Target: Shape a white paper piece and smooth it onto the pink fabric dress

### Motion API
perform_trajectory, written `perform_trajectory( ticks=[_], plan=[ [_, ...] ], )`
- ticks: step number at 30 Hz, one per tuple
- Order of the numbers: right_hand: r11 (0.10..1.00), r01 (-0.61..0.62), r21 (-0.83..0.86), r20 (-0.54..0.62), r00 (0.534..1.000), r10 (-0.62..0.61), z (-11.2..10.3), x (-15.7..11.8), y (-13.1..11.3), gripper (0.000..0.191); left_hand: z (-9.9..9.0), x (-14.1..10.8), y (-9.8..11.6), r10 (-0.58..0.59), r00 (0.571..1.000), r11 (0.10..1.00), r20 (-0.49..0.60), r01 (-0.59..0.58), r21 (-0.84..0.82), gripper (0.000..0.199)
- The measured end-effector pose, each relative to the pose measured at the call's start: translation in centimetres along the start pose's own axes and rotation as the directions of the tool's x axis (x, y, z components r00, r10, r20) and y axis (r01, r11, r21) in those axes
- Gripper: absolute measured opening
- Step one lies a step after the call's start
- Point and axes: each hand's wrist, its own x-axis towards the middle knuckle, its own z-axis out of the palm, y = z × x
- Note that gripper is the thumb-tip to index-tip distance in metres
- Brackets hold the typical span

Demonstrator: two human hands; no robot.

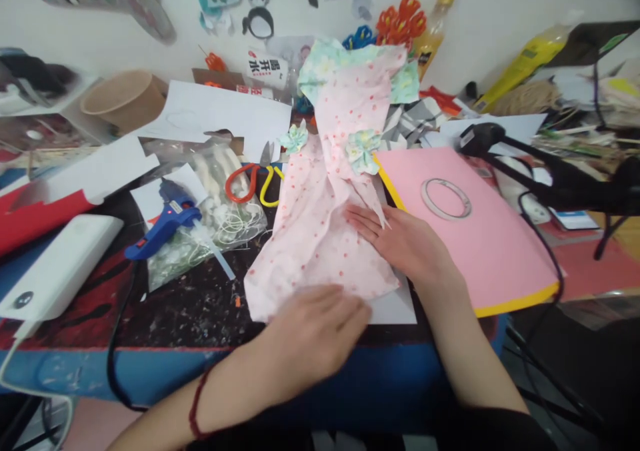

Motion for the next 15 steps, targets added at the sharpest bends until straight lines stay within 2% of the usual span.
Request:
perform_trajectory(
  ticks=[2,5,7,12,15],
  plan=[
    [0.999,0.032,-0.010,-0.006,0.999,-0.032,0.4,-0.3,0.0,0.026,0.0,-0.6,-1.3,-0.043,0.990,0.996,-0.133,0.052,0.071,0.023],
    [0.997,0.057,-0.045,-0.006,0.998,-0.057,0.8,-0.7,0.0,0.024,0.0,-1.1,-2.5,-0.096,0.974,0.986,-0.206,0.122,0.114,0.023],
    [0.997,0.056,-0.044,-0.015,0.998,-0.057,0.9,-0.8,0.0,0.022,0.3,-1.1,-2.9,-0.110,0.972,0.969,-0.208,0.152,0.197,0.027],
    [0.992,0.097,-0.077,-0.039,0.994,-0.101,0.4,-0.8,0.1,0.022,0.8,-1.1,-3.7,-0.131,0.984,0.903,-0.118,0.168,0.396,0.033],
    [0.985,0.125,-0.122,-0.038,0.991,-0.131,0.2,-0.9,0.1,0.022,0.5,-1.4,-4.1,-0.145,0.987,0.878,-0.069,0.161,0.450,0.035]
  ],
)
